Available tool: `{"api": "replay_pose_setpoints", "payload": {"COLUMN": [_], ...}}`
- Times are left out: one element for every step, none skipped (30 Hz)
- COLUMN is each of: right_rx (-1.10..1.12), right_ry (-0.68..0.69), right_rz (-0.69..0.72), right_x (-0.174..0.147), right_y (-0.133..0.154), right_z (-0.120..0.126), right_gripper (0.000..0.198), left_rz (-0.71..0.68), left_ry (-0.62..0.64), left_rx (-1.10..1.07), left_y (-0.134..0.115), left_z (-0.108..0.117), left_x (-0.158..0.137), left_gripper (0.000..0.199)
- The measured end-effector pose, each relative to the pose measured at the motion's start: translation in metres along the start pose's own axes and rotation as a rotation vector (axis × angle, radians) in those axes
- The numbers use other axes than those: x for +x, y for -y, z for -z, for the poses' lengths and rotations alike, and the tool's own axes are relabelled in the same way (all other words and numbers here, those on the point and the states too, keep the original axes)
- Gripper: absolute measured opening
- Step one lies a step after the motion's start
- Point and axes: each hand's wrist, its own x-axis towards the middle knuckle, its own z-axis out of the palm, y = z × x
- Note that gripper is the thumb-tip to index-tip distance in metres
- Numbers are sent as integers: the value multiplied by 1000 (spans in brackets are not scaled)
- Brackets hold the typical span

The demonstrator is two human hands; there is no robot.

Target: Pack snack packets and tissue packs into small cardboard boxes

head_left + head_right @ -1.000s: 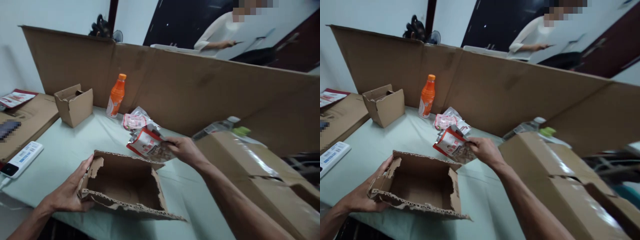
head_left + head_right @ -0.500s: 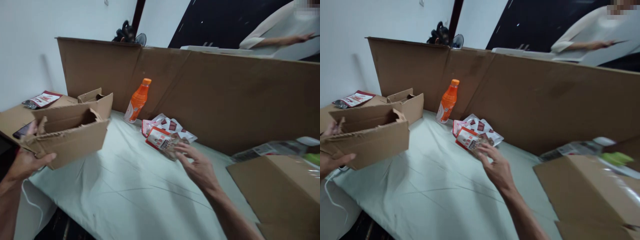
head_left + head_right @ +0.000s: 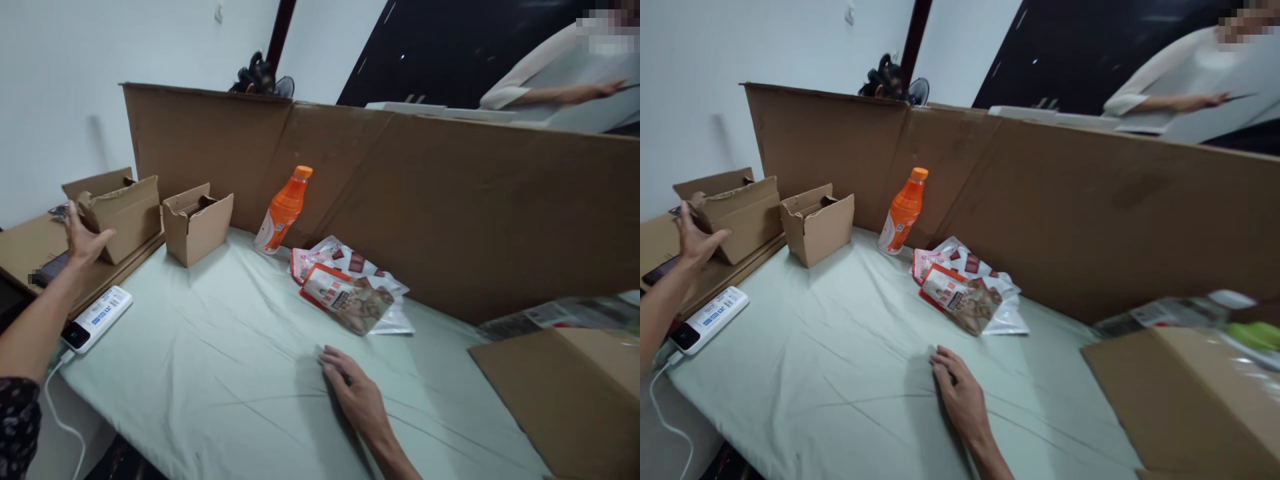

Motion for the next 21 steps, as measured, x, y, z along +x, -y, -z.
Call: {"api": "replay_pose_setpoints", "payload": {"right_rx": [-17, -38, -64, -92, -123, -152, -176, -195, -209, -220, -230, -240, -249, -260, -268, -274, -278, -284, -291, -297, -301], "right_ry": [-10, -21, -28, -33, -38, -42, -45, -48, -49, -50, -52, -56, -63, -69, -75, -78, -78, -75, -72, -71, -70], "right_rz": [22, 47, 75, 104, 132, 158, 181, 202, 221, 238, 253, 267, 278, 283, 287, 289, 288, 285, 280, 273, 265], "right_x": [-5, -9, -12, -15, -17, -18, -20, -21, -21, -22, -22, -23, -23, -23, -24, -24, -24, -24, -24, -24, -24], "right_y": [-3, -5, -6, -7, -8, -8, -9, -9, -10, -10, -11, -11, -11, -10, -9, -8, -7, -5, -4, -3, -2], "right_z": [-4, -7, -10, -11, -12, -13, -13, -14, -14, -14, -14, -14, -14, -14, -15, -15, -15, -15, -15, -15, -15], "right_gripper": [43, 43, 43, 42, 42, 41, 41, 41, 40, 40, 40, 40, 40, 40, 40, 40, 40, 40, 40, 39, 40], "left_rz": [21, 36, 44, 45, 39, 27, 4, -30, -73, -124, -171, -206, -226, -234, -233, -226, -216, -205, -196, -189, -185], "left_ry": [26, 57, 88, 114, 129, 134, 132, 130, 134, 152, 184, 219, 247, 263, 270, 268, 261, 251, 240, 229, 218], "left_rx": [-11, -26, -44, -60, -77, -93, -108, -122, -135, -147, -159, -170, -178, -184, -189, -194, -198, -202, -207, -212, -215], "left_y": [-2, -6, -9, -13, -17, -21, -24, -27, -30, -33, -36, -39, -42, -46, -50, -55, -60, -65, -70, -74, -78], "left_z": [-15, -28, -38, -47, -53, -58, -62, -65, -69, -73, -79, -86, -95, -105, -115, -125, -135, -144, -152, -159, -164], "left_x": [8, 15, 21, 24, 25, 23, 16, 7, -6, -21, -36, -50, -63, -73, -79, -83, -84, -83, -82, -80, -80], "left_gripper": [126, 127, 128, 129, 130, 131, 132, 132, 134, 137, 142, 145, 147, 148, 148, 147, 145, 143, 141, 138, 137]}}
